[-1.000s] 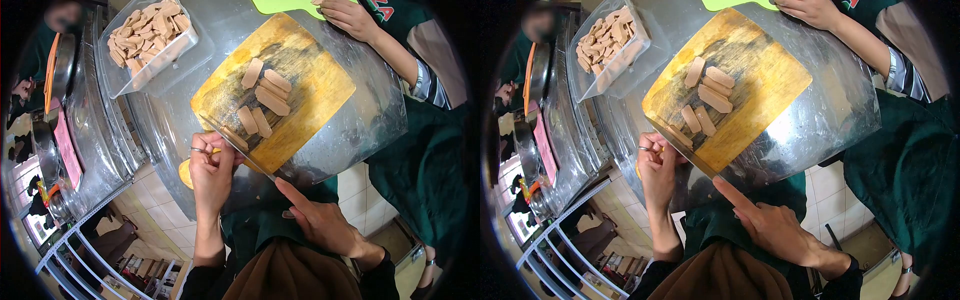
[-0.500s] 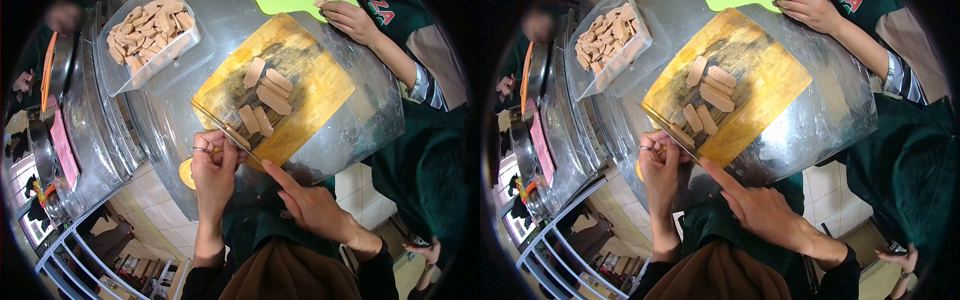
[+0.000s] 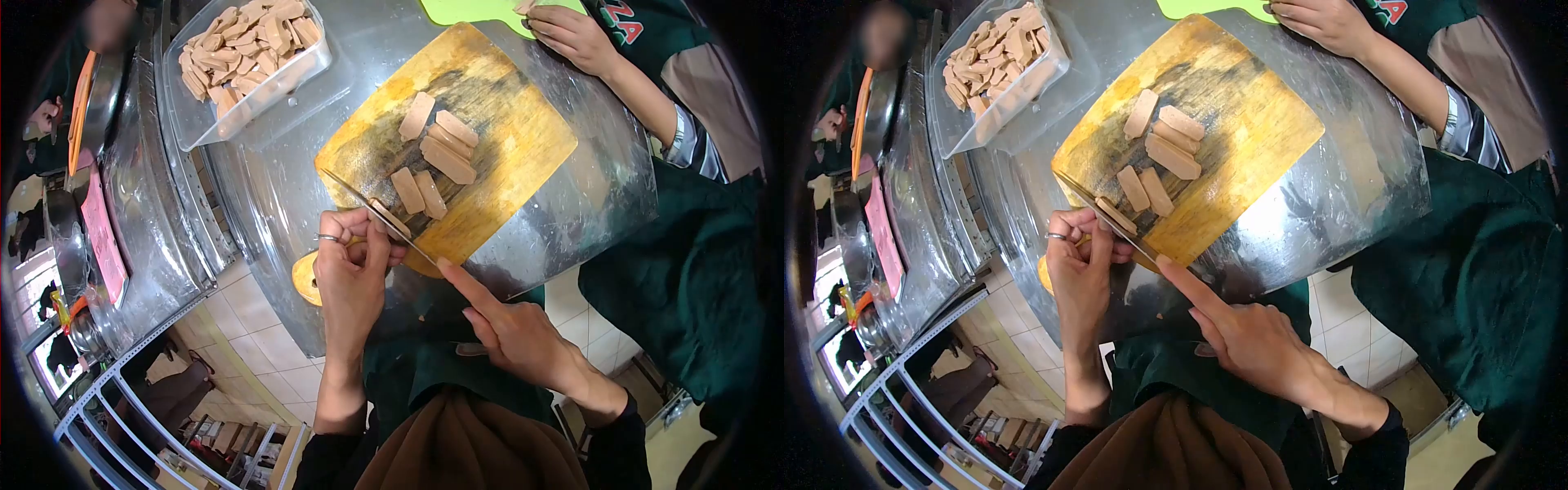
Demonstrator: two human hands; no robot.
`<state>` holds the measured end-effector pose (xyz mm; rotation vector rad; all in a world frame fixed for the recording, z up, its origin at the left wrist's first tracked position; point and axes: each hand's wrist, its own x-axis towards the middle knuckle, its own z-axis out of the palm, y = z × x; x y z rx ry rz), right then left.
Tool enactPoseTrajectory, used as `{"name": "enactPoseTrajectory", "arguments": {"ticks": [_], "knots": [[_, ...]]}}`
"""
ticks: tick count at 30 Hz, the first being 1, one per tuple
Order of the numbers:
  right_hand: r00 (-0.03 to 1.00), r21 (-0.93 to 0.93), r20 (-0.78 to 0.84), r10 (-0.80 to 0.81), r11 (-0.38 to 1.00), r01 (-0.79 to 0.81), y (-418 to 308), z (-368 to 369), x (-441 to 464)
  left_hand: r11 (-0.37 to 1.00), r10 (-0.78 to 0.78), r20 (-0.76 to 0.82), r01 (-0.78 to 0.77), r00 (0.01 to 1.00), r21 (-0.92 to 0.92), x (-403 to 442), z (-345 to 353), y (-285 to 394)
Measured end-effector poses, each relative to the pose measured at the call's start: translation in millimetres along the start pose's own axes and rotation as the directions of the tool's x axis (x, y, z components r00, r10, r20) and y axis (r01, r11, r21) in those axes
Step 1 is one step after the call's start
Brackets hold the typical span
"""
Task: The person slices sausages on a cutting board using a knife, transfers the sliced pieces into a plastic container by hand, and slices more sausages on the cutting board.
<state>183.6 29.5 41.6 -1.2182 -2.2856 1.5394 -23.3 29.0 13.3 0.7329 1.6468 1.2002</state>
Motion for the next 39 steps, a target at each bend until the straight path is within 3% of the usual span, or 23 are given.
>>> {"name": "enactPoseTrajectory", "arguments": {"ticks": [4,10,13,18,20,23,24,26,27,30,33,34,36,39], "knots": [[0.996,-0.002,0.076,0.043,0.999,-0.043,-11.0,-11.6,21.8,1.000,0.007,0.005,-0.007,1.000,-0.023,0.1,1.2,-1.5],[0.999,-0.002,0.025,0.044,0.999,-0.044,0.7,-11.2,-11.5,0.999,0.040,-0.019,-0.040,0.999,0.019,1.6,1.5,-4.7],[0.992,-0.087,0.088,0.094,0.992,-0.086,0.5,-21.4,5.7,0.999,0.029,-0.023,-0.028,0.999,0.024,1.7,2.2,-5.4],[0.999,0.246,-0.003,-0.049,0.968,0.049,28.9,-24.8,4.7,1.000,0.009,-0.053,-0.008,0.999,0.027,2.0,4.0,-1.8],[0.930,0.530,0.285,0.233,0.770,-0.356,5.0,-54.2,3.8,0.998,0.004,-0.065,0.001,0.998,0.067,2.3,5.7,0.4],[0.906,0.694,0.356,0.228,0.585,-0.420,14.5,-65.9,-2.5,1.000,0.006,-0.043,-0.005,0.999,0.022,0.5,3.0,-0.2],[0.919,0.713,0.339,0.203,0.582,-0.391,19.3,-65.7,-5.2,0.995,0.055,-0.075,-0.049,0.996,0.082,-1.7,1.6,-1.4],[0.929,0.728,0.310,0.201,0.579,-0.368,23.2,-66.7,-9.6,0.970,0.159,-0.127,-0.131,0.979,0.206,-8.4,-3.2,-2.3],[0.935,0.737,0.292,0.200,0.577,-0.353,24.2,-67.0,-11.3,0.889,0.270,-0.130,-0.196,0.954,0.414,-11.3,-6.9,-0.3],[0.940,0.744,0.267,0.212,0.575,-0.341,25.1,-67.6,-17.1,0.388,0.505,0.028,-0.256,0.863,0.886,-21.3,-25.4,6.9],[0.955,0.745,0.223,0.195,0.598,-0.296,25.3,-64.7,-22.8,0.527,0.367,0.052,-0.254,0.929,0.811,-23.7,-43.6,-6.8],[0.971,0.691,0.160,0.176,0.682,-0.238,24.7,-61.1,-24.0,0.459,0.373,0.109,-0.285,0.922,0.841,-21.4,-47.2,-9.1],[0.992,0.562,0.052,0.118,0.818,-0.127,24.5,-49.9,-25.8,0.455,0.374,0.145,-0.317,0.916,0.832,-23.1,-45.5,-9.8],[1.000,0.383,-0.024,0.011,0.924,-0.001,25.5,-36.0,-28.8,0.457,0.395,0.170,-0.354,0.903,0.816,-26.4,-46.0,-11.0]]}}
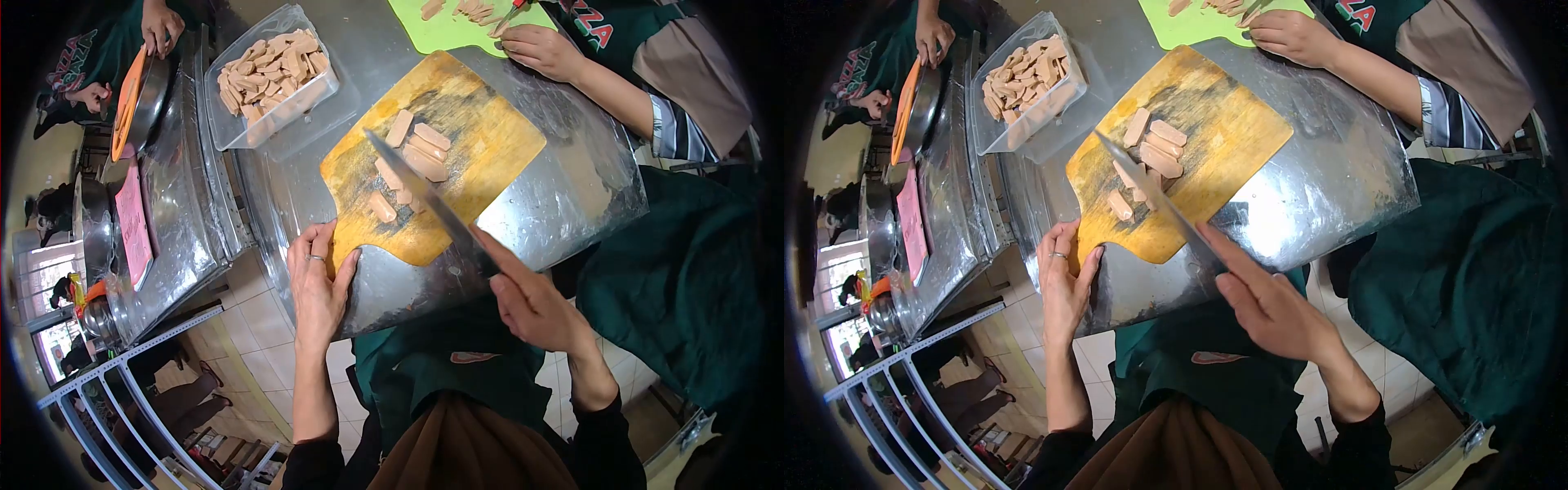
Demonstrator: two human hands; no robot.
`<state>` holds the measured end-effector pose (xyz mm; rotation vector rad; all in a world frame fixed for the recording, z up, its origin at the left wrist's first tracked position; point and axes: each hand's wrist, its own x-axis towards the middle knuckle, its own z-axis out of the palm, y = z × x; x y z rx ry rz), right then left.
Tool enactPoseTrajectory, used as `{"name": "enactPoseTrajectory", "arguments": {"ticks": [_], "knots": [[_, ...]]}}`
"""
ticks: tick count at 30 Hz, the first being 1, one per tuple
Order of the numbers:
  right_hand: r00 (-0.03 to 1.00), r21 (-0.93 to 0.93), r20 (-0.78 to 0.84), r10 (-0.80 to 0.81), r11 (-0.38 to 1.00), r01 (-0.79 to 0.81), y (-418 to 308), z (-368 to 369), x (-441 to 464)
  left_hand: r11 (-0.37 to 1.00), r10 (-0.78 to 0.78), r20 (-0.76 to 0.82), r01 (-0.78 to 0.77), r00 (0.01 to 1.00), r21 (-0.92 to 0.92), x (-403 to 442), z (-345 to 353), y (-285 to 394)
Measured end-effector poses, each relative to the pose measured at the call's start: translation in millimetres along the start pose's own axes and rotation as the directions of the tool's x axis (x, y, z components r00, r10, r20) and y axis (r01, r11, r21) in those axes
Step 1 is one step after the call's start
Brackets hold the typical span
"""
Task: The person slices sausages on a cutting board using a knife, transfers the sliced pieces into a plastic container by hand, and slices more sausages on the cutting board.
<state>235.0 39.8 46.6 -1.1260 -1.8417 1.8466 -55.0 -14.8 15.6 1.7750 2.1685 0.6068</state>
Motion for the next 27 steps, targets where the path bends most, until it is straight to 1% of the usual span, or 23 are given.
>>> {"name": "enactPoseTrajectory", "arguments": {"ticks": [2,3,6,8,10,11,14,17,19,20,22,23,26,27], "knots": [[0.998,-0.080,0.011,-0.059,0.995,0.059,-1.1,8.2,-2.2,1.000,0.008,-0.013,-0.008,1.000,-0.009,-4.2,-0.7,-2.7],[0.997,-0.082,0.021,-0.079,0.993,0.080,0.9,12.9,-3.4,1.000,0.009,-0.018,-0.009,1.000,-0.013,-8.0,-0.4,-4.5],[0.996,-0.070,0.089,-0.008,0.997,0.014,2.3,19.5,-4.3,1.000,0.003,-0.024,-0.004,1.000,-0.012,-19.4,-1.3,-6.6],[0.979,-0.098,0.145,0.145,0.987,-0.131,-5.2,18.8,-3.5,1.000,-0.017,-0.011,0.017,1.000,-0.018,-26.1,-2.6,-7.8],[0.986,-0.111,0.129,0.105,0.990,-0.090,-4.7,19.1,-4.4,0.998,-0.053,0.019,0.054,0.998,-0.036,-31.4,-5.8,-7.4],[0.989,-0.118,0.120,0.085,0.991,-0.070,-5.2,17.1,-5.4,0.999,-0.046,0.008,0.046,0.999,-0.027,-33.7,-6.3,-6.6],[0.997,-0.174,0.025,-0.068,0.982,0.071,9.0,18.5,-5.2,1.000,-0.028,-0.008,0.028,1.000,-0.008,-36.9,-5.2,-8.6],[0.998,-0.232,0.044,0.052,0.972,-0.040,-2.3,10.1,-4.8,0.998,-0.054,-0.006,0.054,0.999,-0.022,-38.7,-6.1,-7.3],[0.988,-0.222,0.063,0.139,0.967,-0.122,-11.3,4.7,-5.0,0.996,-0.075,-0.018,0.073,0.997,-0.058,-38.4,-6.0,-5.6],[0.981,-0.215,0.074,0.182,0.963,-0.162,-12.9,4.2,-4.7,0.993,-0.079,-0.058,0.073,0.995,-0.090,-37.7,-6.5,-3.6],[0.977,-0.209,0.082,0.196,0.962,-0.176,-11.2,4.1,-5.3,0.986,-0.092,-0.139,0.071,0.986,-0.149,-35.1,-7.9,2.2],[0.975,-0.206,0.086,0.204,0.961,-0.183,-10.6,4.5,-6.0,0.987,-0.068,-0.182,0.040,0.981,-0.153,-32.1,-7.6,2.7],[0.989,-0.178,0.051,0.138,0.976,-0.127,-11.6,8.4,-7.9,0.942,-0.109,-0.146,0.055,0.983,-0.332,-22.2,-3.7,14.3],[0.990,-0.183,0.047,0.130,0.976,-0.120,-10.6,10.8,-8.8,0.972,-0.047,-0.145,0.012,0.988,-0.234,-17.4,0.1,13.6]]}}
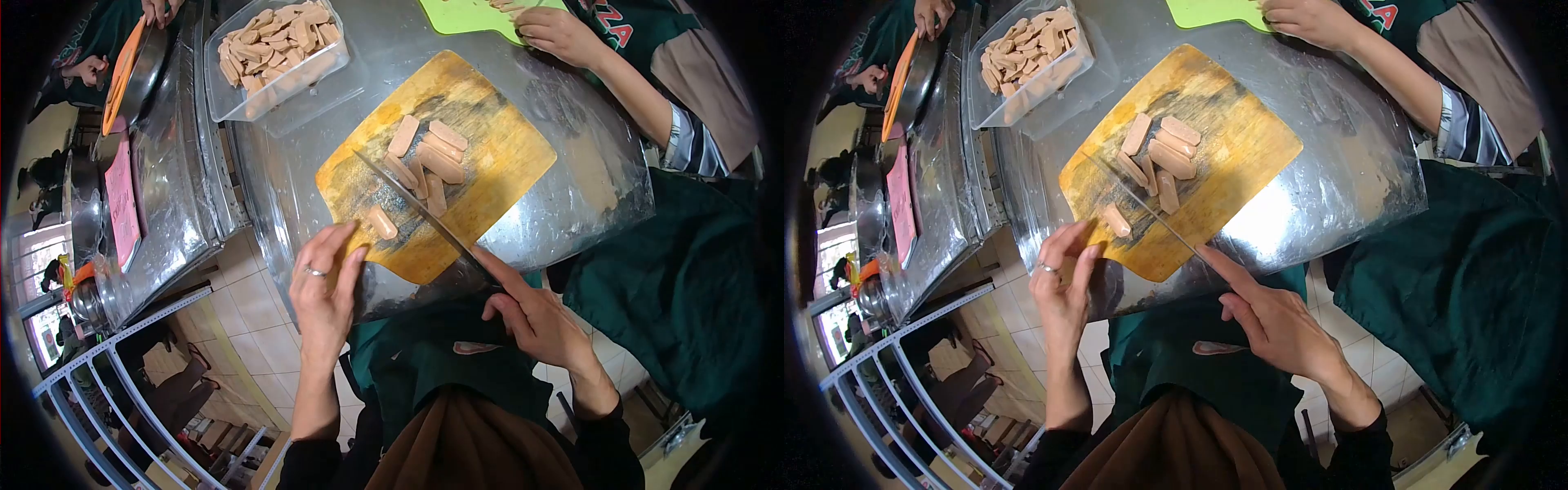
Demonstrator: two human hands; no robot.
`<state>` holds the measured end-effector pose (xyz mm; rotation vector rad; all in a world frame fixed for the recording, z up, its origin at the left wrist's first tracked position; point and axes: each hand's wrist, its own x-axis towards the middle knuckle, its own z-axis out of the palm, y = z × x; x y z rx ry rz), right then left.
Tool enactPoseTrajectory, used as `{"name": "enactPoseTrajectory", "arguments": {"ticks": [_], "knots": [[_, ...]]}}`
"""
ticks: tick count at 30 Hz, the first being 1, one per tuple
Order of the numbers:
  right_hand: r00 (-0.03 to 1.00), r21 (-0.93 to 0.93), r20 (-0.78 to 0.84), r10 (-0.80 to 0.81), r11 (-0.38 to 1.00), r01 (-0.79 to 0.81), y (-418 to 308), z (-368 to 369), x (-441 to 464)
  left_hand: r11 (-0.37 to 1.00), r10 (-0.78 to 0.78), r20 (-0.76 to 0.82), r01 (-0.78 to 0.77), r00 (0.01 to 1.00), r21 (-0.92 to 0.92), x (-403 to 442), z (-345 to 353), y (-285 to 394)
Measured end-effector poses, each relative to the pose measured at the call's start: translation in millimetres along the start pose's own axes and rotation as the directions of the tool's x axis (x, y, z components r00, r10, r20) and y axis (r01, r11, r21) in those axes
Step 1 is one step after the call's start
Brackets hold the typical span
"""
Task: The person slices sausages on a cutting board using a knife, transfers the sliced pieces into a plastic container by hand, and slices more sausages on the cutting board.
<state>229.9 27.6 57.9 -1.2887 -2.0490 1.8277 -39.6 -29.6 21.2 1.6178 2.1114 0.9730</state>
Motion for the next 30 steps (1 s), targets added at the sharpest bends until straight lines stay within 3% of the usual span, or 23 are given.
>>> {"name": "enactPoseTrajectory", "arguments": {"ticks": [7,11,17,23,26,30], "knots": [[0.999,-0.024,0.021,-0.033,0.999,0.033,5.1,13.6,-2.8,0.986,0.102,0.010,-0.102,0.995,0.132,14.5,19.7,10.0],[0.999,0.001,0.042,-0.029,1.000,0.029,4.0,15.2,-4.5,0.990,0.083,-0.068,-0.075,0.994,0.117,6.5,30.0,11.9],[0.980,-0.105,-0.071,-0.184,0.979,0.176,4.2,17.5,-10.7,0.992,0.081,-0.145,-0.065,0.986,0.111,-1.2,41.3,16.9],[0.999,-0.222,-0.006,-0.054,0.974,0.051,-5.4,13.9,-23.6,0.991,0.100,-0.148,-0.084,0.984,0.107,-0.4,41.0,16.1],[0.998,-0.164,-0.007,-0.067,0.984,0.065,-7.7,13.4,-21.8,0.991,0.111,-0.156,-0.098,0.982,0.086,-1.8,41.5,12.1],[0.999,-0.228,0.046,0.021,0.974,-0.010,-12.7,9.8,-21.3,0.991,0.115,-0.164,-0.103,0.980,0.080,-2.9,42.9,7.1]]}}
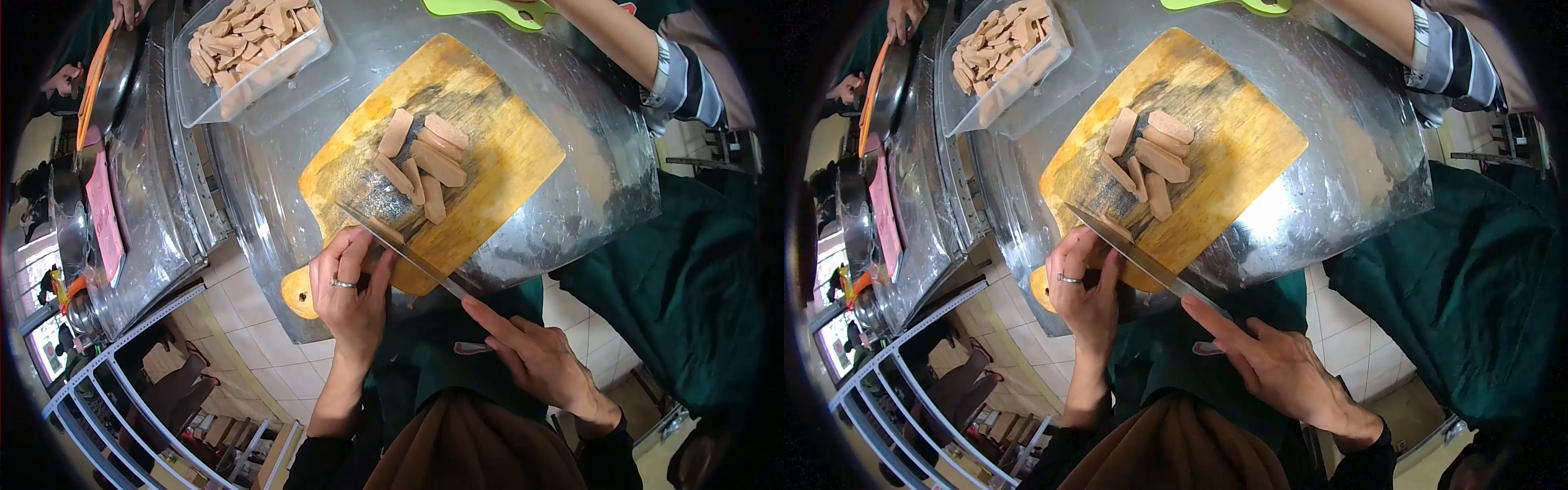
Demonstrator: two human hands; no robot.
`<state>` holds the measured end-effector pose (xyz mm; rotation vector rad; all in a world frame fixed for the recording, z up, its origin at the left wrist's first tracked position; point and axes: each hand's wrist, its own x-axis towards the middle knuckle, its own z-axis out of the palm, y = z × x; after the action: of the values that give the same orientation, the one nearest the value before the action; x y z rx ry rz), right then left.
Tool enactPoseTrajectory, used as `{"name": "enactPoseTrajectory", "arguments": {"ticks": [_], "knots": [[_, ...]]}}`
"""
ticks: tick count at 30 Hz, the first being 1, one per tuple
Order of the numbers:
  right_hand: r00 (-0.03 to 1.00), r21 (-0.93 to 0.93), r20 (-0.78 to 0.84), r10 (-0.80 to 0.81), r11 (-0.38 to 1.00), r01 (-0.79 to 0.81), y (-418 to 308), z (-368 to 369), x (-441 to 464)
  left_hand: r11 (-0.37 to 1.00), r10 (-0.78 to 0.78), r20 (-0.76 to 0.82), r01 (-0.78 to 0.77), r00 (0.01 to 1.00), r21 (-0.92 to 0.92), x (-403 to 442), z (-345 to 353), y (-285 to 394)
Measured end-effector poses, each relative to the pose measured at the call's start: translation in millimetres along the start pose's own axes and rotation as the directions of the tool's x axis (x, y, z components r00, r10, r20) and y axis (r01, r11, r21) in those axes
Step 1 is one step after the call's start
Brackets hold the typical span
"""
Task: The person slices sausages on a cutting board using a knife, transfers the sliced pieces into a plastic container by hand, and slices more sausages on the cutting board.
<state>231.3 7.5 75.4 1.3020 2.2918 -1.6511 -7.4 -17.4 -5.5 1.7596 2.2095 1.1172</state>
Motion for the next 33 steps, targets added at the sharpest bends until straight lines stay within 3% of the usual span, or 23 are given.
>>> {"name": "enactPoseTrajectory", "arguments": {"ticks": [20,26,33], "knots": [[0.972,0.073,0.198,0.125,0.987,-0.141,-16.4,-24.7,18.7,0.997,0.016,0.016,-0.017,1.000,0.073,-3.6,0.4,-3.4],[0.996,0.149,0.090,0.025,0.988,-0.038,-10.1,-12.8,39.7,0.997,0.007,0.005,-0.007,1.000,0.078,-1.4,1.4,-2.1],[0.988,0.085,0.147,0.053,0.994,-0.066,-6.6,-11.1,52.9,0.996,0.007,-0.015,-0.005,1.000,0.084,-0.8,4.1,-1.1]]}}
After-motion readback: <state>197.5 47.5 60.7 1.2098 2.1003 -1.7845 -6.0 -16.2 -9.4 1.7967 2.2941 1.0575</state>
